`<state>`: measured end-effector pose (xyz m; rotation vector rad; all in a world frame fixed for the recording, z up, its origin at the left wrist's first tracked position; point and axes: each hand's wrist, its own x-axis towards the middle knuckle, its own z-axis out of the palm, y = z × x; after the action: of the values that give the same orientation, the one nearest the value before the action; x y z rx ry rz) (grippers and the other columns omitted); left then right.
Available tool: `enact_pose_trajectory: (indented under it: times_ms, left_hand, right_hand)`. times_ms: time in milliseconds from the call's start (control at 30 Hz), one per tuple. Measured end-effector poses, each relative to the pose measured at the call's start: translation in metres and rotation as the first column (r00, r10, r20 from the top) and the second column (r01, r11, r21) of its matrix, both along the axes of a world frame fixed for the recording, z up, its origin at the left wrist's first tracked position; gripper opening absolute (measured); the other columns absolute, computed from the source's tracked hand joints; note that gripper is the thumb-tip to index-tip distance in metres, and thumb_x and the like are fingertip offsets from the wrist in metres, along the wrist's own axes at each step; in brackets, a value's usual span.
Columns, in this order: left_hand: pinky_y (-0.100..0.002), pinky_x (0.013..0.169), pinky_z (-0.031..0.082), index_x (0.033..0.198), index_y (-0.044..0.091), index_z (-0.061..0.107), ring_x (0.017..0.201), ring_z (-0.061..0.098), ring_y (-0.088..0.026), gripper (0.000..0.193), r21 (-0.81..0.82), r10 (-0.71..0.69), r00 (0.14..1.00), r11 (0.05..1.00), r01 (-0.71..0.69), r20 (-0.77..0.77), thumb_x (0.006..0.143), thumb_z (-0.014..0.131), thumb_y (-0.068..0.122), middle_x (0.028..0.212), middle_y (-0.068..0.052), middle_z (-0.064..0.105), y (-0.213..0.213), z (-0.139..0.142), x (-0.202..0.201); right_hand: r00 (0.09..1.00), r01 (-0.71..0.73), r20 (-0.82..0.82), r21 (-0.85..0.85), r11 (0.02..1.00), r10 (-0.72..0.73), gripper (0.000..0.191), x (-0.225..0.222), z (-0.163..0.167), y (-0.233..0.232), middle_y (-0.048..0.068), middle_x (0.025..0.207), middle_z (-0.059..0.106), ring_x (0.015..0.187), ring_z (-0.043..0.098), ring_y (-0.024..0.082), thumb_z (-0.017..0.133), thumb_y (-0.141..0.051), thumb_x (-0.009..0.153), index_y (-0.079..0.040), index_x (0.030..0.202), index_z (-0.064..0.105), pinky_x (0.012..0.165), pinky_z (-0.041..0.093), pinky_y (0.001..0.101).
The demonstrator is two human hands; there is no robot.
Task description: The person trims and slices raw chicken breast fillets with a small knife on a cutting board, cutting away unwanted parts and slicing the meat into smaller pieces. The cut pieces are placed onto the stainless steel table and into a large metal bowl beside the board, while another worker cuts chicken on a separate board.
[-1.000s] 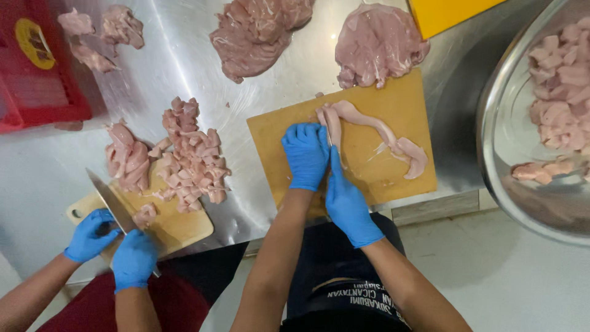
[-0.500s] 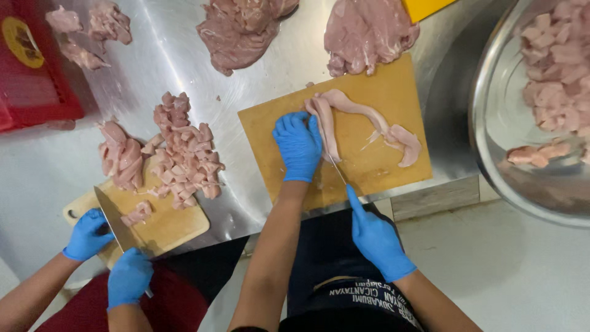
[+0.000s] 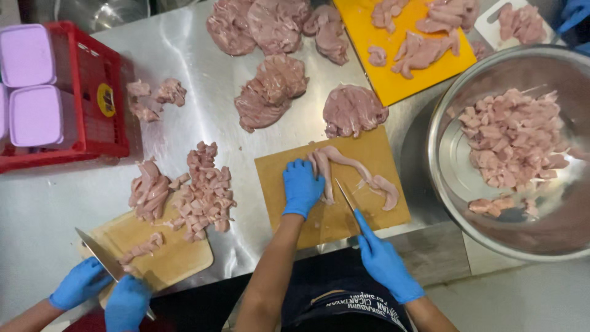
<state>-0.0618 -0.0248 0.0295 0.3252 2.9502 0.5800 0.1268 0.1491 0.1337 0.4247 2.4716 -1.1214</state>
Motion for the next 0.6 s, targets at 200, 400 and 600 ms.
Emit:
enact_pose_trajectory:
  times_ms: [200,400,600]
  left_hand:
    - [-0.054,0.086,0.050,0.114,0.003,0.062,0.098,0.062,-0.045,0.032,0.469,0.055,0.997,0.880,-0.071,0.048,0.093,0.061,0.026,0.103,-0.024,0.066,-0.029,-0.021,0.002]
    - [-0.053,0.085,0.050,0.110,0.003,0.062,0.099,0.064,-0.046,0.023,0.439,0.079,0.977,0.884,-0.160,0.197,0.100,0.059,0.024,0.102,-0.026,0.068,-0.040,-0.033,0.004]
    - [-0.039,0.077,0.056,0.111,0.002,0.065,0.084,0.073,-0.029,0.024,0.669,0.043,0.907,0.660,-0.341,0.419,0.102,0.061,0.024,0.096,-0.019,0.073,-0.035,-0.039,0.004]
  right_hand:
    - [0.982,-0.119,-0.153,-0.061,0.991,0.109,0.065,-0.030,-0.015,-0.034,0.037,0.088,0.066,0.084,0.065,0.054,0.051,-0.022,0.098,-0.029,0.159,0.030,0.074,0.051,0.0586]
    - [0.989,-0.134,-0.046,0.076,0.988,0.138,0.065,-0.038,-0.013,-0.021,0.030,0.095,0.069,0.084,0.066,0.051,0.050,-0.023,0.096,-0.034,0.157,0.031,0.073,0.051,0.0598]
    - [0.966,-0.230,0.176,0.232,0.945,0.191,0.064,-0.052,0.003,0.027,0.028,0.095,0.070,0.083,0.067,0.050,0.049,-0.028,0.098,-0.043,0.157,0.030,0.074,0.053,0.0596]
